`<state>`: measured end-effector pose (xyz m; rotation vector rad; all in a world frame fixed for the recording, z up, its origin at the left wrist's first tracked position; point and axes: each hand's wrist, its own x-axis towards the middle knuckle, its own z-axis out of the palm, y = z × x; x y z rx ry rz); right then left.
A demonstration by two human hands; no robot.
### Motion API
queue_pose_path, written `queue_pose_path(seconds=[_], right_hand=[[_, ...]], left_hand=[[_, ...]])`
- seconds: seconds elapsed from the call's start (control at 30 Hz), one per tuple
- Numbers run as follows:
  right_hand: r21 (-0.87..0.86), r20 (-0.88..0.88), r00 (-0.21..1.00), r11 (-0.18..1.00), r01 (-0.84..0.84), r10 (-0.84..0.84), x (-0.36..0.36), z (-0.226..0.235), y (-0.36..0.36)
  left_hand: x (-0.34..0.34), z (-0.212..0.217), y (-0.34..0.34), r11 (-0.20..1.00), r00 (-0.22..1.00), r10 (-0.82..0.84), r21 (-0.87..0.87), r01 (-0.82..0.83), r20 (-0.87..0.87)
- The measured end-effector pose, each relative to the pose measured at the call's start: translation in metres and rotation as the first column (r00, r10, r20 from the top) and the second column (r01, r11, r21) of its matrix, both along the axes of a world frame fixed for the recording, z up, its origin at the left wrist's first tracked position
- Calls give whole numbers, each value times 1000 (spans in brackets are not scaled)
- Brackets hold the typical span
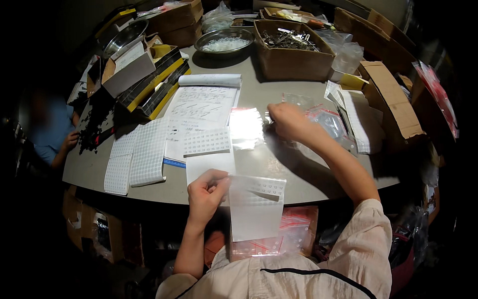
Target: The person sits at a cluttered table and repeatedly picks up small, clear plastic bags containing red items. They peel off small white labels from a sheet and affix them to the bags one by one. The labeled bags are then placed into a cardboard box on the table.
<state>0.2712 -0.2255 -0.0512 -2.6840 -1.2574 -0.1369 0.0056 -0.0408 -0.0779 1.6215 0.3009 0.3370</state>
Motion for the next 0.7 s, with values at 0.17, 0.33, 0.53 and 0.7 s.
queue_pose_path(seconds=[0.17, 0.33, 0.53, 0.7], right_hand=[[-34, -160, 987, 999, 22, -27, -16, 36, 3], [303, -542, 704, 888, -346, 460, -97, 49, 15], [222, -259, 787, 827, -516, 561, -119, 24, 18], [243, 1, 770, 747, -619, 638, -133, 21, 17]], left_hand=[[-3, 0, 0, 998, 999, 25, 63, -23, -29], [-2, -1, 0, 992, 999, 9, 130, -2, -49], [-5, 0, -3, 994, 1000, 12, 111, -9, -28], [-3, -5, 1, 990, 998, 24, 139, -16, -51]])
